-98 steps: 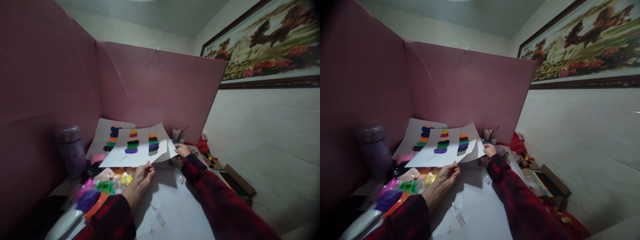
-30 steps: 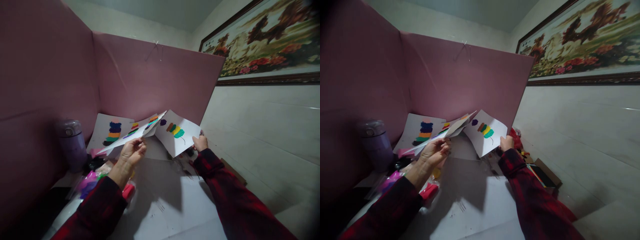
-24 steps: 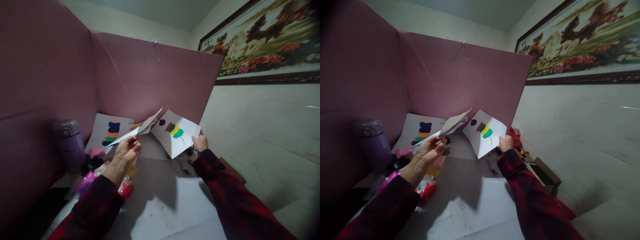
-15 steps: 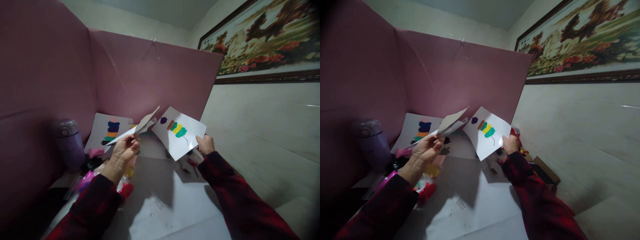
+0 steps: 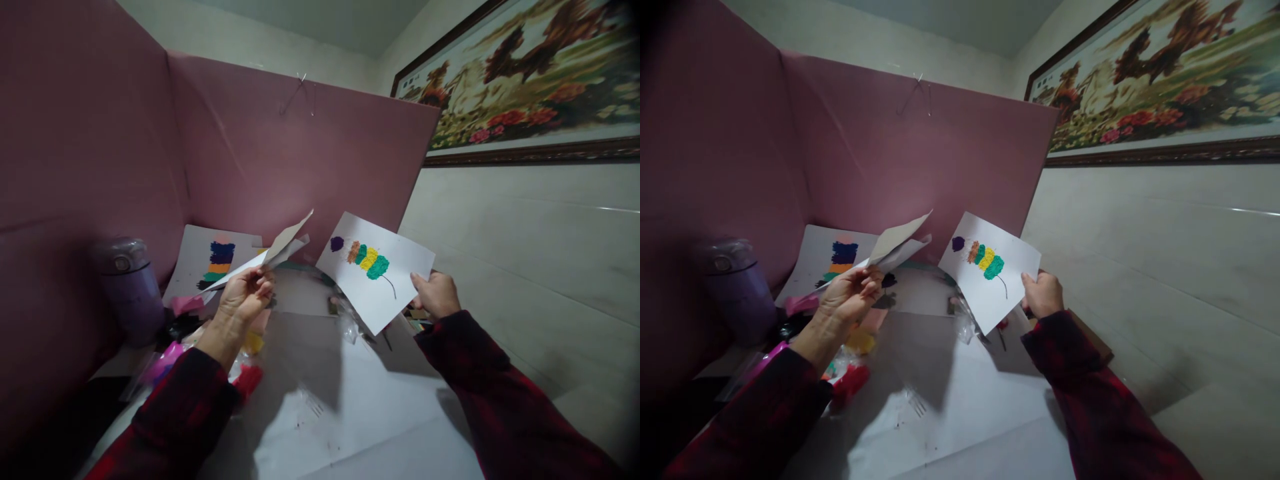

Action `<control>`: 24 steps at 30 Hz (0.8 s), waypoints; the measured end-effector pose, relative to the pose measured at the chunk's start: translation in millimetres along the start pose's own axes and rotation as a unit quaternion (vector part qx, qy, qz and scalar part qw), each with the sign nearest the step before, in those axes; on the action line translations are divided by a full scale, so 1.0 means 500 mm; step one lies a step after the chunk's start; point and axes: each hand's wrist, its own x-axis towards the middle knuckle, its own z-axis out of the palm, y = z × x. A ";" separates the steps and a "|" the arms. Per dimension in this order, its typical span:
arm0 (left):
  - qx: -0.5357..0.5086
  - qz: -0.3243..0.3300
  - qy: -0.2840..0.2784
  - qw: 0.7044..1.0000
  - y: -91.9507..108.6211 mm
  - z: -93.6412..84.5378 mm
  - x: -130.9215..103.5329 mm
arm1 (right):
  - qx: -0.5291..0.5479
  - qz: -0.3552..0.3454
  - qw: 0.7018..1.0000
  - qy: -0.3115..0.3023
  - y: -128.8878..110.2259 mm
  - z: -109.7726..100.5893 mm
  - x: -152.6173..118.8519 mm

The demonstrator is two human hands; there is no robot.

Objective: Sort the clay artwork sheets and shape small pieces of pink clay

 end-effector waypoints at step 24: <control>-0.008 0.005 -0.022 1.000 0.006 -0.001 0.000 | 0.311 0.170 0.933 -0.056 -0.037 -0.027 -0.065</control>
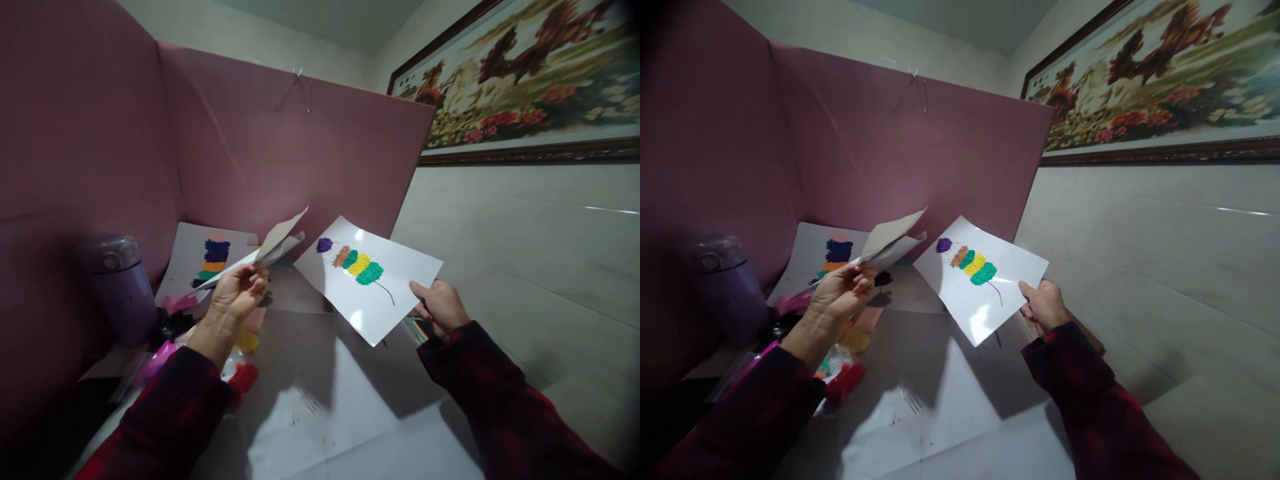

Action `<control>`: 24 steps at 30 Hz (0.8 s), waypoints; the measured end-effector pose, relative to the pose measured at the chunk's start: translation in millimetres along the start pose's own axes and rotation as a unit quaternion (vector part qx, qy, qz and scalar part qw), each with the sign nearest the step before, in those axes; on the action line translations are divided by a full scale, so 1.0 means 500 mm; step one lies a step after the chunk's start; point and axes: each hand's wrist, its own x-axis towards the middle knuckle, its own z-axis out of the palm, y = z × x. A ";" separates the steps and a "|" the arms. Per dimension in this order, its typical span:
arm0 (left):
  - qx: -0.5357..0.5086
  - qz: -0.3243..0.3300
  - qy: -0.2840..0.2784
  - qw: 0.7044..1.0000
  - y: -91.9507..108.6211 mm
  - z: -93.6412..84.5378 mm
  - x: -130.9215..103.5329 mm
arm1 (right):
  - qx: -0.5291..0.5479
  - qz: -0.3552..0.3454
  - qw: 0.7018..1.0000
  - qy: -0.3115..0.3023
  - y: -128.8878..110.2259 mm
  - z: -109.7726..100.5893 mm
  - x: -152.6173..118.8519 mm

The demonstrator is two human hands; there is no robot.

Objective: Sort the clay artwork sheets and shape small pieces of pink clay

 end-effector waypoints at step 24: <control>0.008 -0.009 0.006 1.000 0.000 0.013 -0.008 | 0.075 0.080 0.993 -0.052 0.080 -0.058 -0.035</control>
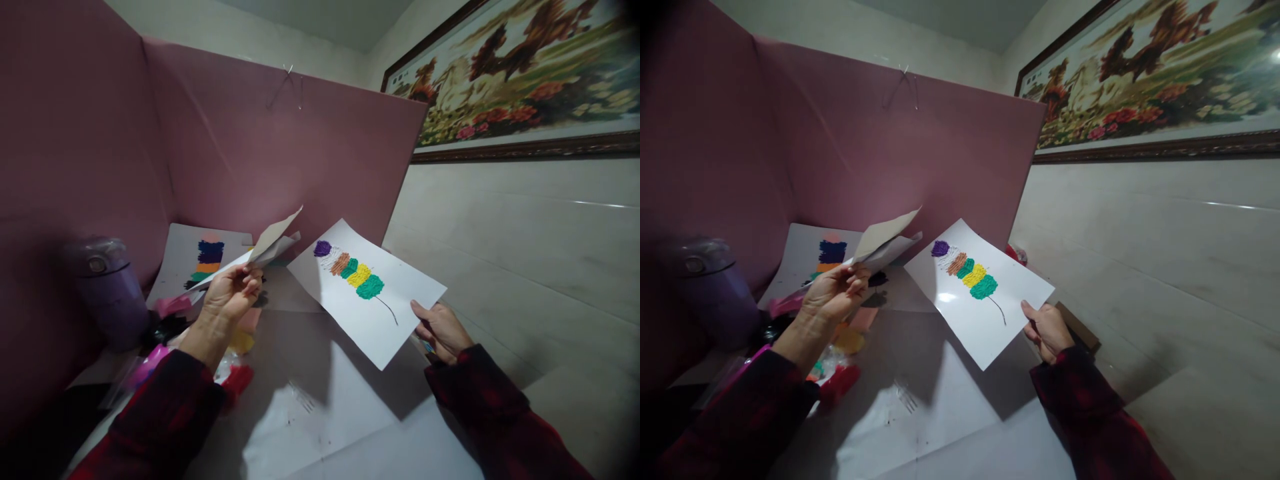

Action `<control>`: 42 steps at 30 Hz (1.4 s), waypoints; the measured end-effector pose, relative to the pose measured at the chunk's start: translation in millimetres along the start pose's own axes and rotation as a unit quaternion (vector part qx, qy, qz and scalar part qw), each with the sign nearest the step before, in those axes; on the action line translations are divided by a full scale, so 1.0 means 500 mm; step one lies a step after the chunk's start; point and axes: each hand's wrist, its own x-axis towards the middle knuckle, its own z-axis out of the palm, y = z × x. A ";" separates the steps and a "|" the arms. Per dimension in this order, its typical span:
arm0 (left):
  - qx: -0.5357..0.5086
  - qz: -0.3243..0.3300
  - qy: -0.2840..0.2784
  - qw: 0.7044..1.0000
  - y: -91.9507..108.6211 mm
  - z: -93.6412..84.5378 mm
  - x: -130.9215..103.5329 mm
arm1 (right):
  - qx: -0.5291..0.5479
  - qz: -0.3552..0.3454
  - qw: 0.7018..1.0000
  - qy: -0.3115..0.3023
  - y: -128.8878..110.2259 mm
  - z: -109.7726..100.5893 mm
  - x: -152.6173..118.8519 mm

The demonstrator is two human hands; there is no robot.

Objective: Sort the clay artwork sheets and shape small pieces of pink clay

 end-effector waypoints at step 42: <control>0.006 0.005 -0.001 1.000 -0.009 -0.013 0.008 | 0.153 -0.029 0.981 0.118 0.126 0.031 -0.021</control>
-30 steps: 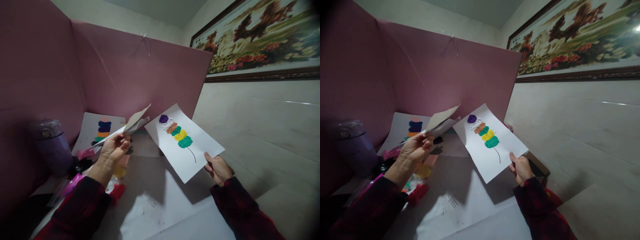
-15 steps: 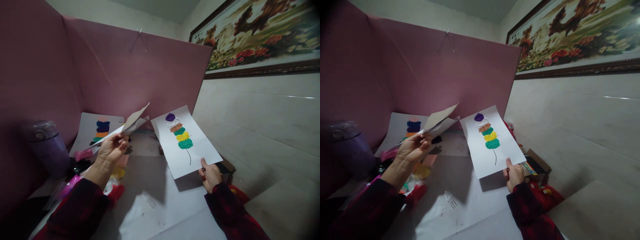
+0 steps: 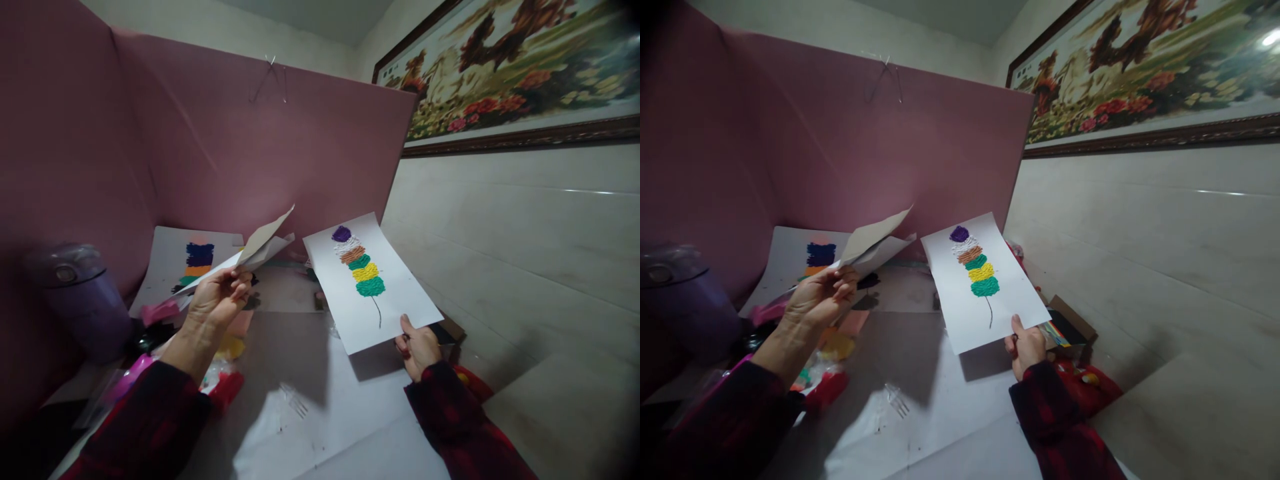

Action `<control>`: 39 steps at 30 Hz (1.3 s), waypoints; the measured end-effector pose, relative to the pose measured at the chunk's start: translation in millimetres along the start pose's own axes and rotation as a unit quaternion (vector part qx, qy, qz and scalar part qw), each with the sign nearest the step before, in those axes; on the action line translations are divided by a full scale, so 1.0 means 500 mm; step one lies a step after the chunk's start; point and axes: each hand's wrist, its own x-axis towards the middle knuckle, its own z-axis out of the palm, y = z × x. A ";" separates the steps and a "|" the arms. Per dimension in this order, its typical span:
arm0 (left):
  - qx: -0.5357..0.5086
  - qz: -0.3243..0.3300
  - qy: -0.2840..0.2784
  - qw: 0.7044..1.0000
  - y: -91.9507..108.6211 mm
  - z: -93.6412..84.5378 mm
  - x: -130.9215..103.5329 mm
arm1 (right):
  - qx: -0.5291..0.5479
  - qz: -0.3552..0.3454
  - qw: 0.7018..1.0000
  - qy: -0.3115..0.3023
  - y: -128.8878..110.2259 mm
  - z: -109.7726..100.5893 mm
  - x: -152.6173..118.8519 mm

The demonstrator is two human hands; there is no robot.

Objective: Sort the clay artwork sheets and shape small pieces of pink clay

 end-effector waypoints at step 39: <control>0.001 -0.021 -0.025 0.999 0.006 -0.002 0.003 | -0.025 -0.013 0.999 0.035 0.022 -0.014 0.021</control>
